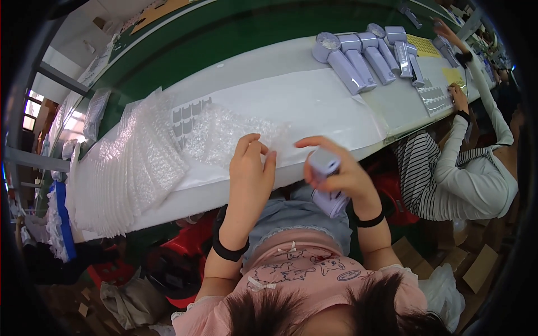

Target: Packaging small purple handheld fans into bubble wrap bags and placing them in boxes at an assembly line station.

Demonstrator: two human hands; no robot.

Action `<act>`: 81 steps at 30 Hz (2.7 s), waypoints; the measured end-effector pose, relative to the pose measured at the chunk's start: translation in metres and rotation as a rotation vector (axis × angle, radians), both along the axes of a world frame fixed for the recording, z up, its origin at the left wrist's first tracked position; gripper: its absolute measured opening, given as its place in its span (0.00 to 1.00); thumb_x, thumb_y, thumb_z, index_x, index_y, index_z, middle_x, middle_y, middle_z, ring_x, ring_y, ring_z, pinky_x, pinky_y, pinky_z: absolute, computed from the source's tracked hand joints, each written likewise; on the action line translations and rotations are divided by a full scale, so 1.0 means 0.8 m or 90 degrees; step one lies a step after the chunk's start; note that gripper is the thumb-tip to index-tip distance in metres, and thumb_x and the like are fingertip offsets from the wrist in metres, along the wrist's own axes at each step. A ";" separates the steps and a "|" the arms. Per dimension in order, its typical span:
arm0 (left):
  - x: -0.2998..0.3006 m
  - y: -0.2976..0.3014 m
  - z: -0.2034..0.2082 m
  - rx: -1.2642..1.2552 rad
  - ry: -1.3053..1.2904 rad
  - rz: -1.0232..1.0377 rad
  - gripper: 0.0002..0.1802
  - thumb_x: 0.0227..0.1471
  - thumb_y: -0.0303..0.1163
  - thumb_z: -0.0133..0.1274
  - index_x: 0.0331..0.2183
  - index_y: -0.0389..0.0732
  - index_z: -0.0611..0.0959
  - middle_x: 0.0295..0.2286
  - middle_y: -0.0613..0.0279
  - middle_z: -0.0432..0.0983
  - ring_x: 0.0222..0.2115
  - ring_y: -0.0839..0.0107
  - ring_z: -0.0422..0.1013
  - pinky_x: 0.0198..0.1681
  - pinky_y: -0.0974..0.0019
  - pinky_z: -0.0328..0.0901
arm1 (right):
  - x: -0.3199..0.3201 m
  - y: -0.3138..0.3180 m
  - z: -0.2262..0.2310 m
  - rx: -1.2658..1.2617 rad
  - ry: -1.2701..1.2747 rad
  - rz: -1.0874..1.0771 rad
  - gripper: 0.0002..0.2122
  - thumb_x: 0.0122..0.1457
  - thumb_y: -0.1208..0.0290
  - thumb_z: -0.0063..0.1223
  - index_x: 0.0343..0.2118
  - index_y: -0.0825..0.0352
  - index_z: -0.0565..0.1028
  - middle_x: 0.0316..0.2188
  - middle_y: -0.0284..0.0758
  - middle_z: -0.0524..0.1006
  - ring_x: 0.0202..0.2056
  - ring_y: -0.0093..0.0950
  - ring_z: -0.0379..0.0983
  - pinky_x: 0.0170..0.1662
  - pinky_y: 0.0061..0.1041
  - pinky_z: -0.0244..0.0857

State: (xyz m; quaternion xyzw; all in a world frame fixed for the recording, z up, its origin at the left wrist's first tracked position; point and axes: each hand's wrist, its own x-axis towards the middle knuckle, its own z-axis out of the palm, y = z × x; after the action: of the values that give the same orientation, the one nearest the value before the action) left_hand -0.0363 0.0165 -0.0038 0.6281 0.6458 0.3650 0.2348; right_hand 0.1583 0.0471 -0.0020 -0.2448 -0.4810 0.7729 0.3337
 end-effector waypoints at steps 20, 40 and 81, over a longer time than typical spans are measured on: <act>0.018 0.016 -0.009 0.088 -0.037 0.007 0.13 0.45 0.21 0.47 0.37 0.27 0.73 0.41 0.35 0.67 0.29 0.48 0.70 0.32 0.62 0.65 | 0.019 0.005 -0.019 -0.074 0.499 -0.298 0.17 0.40 0.73 0.50 0.37 0.66 0.64 0.28 0.34 0.67 0.30 0.29 0.63 0.41 0.31 0.59; 0.004 0.019 -0.027 0.001 -0.159 0.075 0.18 0.55 0.33 0.42 0.41 0.28 0.75 0.30 0.44 0.75 0.28 0.65 0.72 0.34 0.67 0.64 | -0.038 0.008 -0.026 -0.238 0.498 -0.539 0.10 0.50 0.71 0.47 0.34 0.66 0.63 0.28 0.35 0.66 0.32 0.30 0.64 0.41 0.34 0.62; 0.001 -0.009 -0.002 0.319 -0.242 -0.106 0.30 0.42 0.38 0.56 0.46 0.38 0.64 0.48 0.46 0.59 0.49 0.54 0.57 0.50 0.55 0.55 | -0.052 -0.031 -0.017 0.354 -0.216 -0.432 0.09 0.50 0.71 0.54 0.31 0.69 0.69 0.29 0.34 0.70 0.30 0.24 0.68 0.33 0.21 0.62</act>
State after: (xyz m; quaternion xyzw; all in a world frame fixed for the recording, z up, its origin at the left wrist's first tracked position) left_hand -0.0355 0.0090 -0.0053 0.6379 0.4269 0.6025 0.2186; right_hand 0.1163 0.0221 -0.0156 -0.4125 -0.6105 0.4107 0.5371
